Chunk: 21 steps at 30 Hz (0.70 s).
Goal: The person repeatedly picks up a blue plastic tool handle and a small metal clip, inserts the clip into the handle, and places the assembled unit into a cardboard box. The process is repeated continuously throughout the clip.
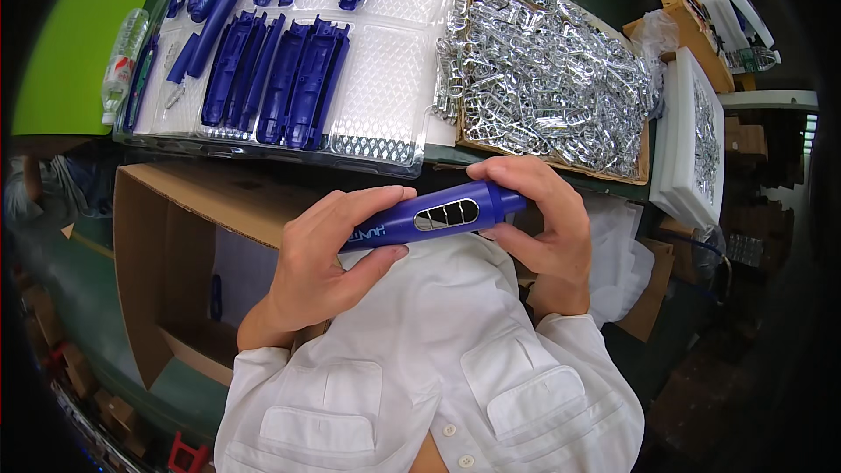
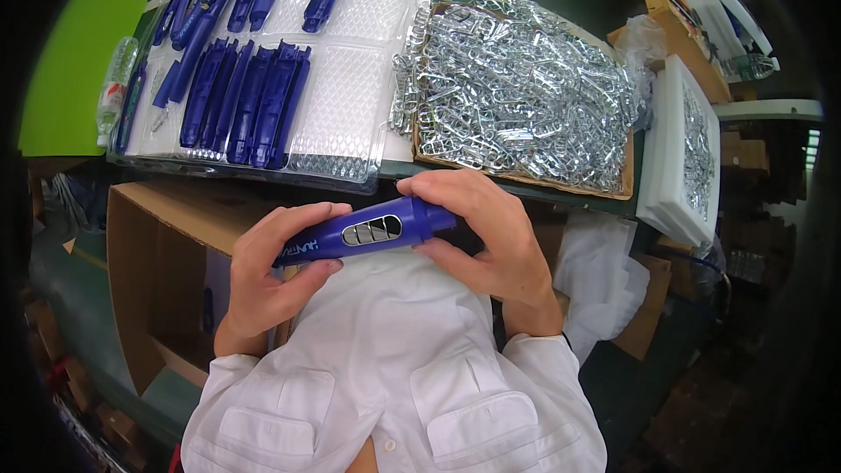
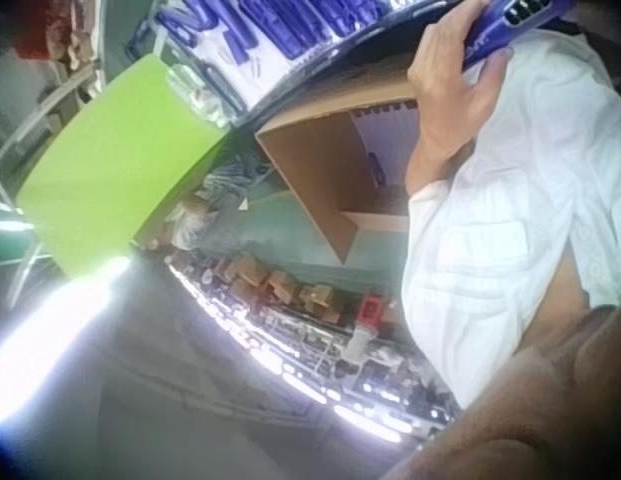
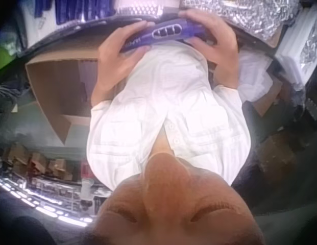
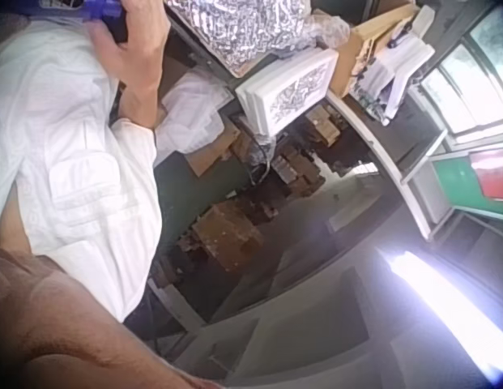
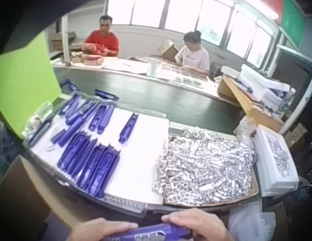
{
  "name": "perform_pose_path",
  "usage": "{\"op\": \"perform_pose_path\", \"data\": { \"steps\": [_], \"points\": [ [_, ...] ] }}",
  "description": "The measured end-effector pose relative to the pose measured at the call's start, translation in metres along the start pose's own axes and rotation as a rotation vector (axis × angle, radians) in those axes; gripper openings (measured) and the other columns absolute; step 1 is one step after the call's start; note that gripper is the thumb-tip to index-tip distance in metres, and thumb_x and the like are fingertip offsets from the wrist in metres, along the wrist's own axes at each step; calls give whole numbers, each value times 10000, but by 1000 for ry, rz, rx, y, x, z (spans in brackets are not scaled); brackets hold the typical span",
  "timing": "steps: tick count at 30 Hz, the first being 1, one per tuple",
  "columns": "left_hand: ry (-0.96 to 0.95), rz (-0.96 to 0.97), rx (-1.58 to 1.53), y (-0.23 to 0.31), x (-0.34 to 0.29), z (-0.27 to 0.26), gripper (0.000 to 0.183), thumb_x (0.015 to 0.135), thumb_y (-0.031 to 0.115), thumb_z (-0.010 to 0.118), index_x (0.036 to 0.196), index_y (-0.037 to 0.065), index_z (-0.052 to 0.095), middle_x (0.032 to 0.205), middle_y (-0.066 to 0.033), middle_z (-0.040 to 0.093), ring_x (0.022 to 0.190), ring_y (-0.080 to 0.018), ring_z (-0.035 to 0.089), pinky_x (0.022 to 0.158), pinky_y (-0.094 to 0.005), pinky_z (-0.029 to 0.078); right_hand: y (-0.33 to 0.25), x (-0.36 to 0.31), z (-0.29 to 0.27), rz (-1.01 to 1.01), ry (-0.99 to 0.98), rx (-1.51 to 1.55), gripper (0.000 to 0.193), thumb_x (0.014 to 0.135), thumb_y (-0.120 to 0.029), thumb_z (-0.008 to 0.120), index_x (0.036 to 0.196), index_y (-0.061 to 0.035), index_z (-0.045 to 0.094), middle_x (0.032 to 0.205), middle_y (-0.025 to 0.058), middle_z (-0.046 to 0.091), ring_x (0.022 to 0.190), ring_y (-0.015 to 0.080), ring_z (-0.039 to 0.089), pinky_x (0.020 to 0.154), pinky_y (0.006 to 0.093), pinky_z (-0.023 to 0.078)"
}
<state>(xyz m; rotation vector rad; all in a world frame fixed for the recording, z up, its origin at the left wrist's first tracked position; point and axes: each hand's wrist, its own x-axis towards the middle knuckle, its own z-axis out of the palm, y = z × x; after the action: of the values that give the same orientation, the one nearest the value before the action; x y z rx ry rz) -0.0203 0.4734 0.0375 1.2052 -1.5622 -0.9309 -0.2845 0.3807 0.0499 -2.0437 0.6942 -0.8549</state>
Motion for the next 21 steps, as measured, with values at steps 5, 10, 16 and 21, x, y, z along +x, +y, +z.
{"op": "perform_pose_path", "data": {
  "steps": [5,10,16,21],
  "points": [
    [-3,-5,16,-4,1,-1,605,712,-104,771,1295,-7,643,1206,-176,747,982,-244,725,866,-332,561,4,3,2,-5,-11,15,631,680,10,859,1279,12,660,1215,183,729,1109,343,709,950,404,551],
    [-21,11,34,-9,3,-4,581,714,-87,762,1281,-15,654,1211,-179,744,981,-264,726,871,-342,561,9,7,1,8,-45,19,614,689,-2,866,1270,9,667,1209,175,733,1113,335,705,946,401,552],
    [21,53,63,-13,8,-5,530,736,-26,833,1242,4,679,1194,-167,746,956,-317,732,830,-364,585,10,17,-1,25,-78,14,561,719,-15,863,1246,8,673,1219,164,730,1117,331,699,959,402,544],
    [22,44,81,-19,7,-9,543,724,-61,758,1258,-23,667,1267,-202,714,1056,-312,709,930,-378,547,18,27,1,-20,-103,4,602,711,-18,898,1267,21,669,1203,205,729,1110,304,706,962,389,543]
  ]
}}
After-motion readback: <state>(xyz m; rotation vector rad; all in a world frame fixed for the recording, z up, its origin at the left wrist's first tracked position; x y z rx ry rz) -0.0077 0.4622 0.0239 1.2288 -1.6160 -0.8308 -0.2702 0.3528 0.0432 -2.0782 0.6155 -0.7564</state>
